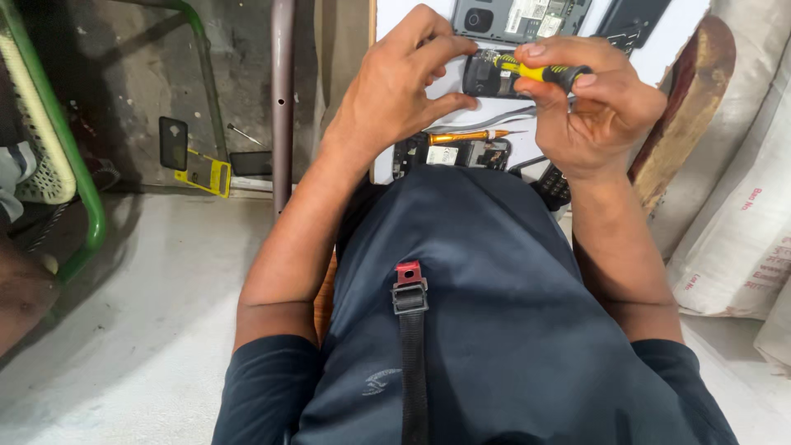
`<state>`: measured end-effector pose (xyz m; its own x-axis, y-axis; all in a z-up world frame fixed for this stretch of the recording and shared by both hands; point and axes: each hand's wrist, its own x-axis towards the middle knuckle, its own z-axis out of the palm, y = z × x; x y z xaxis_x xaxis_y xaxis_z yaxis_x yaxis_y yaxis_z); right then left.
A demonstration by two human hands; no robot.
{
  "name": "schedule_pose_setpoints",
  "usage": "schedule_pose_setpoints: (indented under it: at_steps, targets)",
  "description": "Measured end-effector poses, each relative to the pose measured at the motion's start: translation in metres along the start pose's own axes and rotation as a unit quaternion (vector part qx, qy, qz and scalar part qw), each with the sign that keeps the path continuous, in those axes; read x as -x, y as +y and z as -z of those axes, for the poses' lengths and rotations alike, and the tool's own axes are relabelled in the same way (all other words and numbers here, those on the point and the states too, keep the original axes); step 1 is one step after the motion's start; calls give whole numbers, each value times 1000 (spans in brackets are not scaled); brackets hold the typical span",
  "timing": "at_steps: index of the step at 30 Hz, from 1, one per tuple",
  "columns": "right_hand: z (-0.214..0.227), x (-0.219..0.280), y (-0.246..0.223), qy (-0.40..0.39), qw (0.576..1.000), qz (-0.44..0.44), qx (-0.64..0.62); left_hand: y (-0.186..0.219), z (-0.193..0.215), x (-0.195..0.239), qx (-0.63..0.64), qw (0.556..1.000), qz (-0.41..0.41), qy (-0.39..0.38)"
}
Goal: The person uses a yellow-handled screwdriver to remove screws from several disassembled mobile phones on a white table. They open the back covers, adjust internal components, and reassemble the devices one by one.
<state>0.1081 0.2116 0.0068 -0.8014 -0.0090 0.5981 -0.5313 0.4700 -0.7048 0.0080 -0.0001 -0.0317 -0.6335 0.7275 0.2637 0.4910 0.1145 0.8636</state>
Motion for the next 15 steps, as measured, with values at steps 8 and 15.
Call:
schedule_pose_setpoints:
  at_steps: [8, 15]
  targets:
    - [-4, -5, -6, -13, 999, 27, 39, -2, -1, 1, 8, 1000, 5, -4]
    - [-16, -12, -18, -16, 989, 85, 117, 6, 2, -3, 0, 1000, 10, 2]
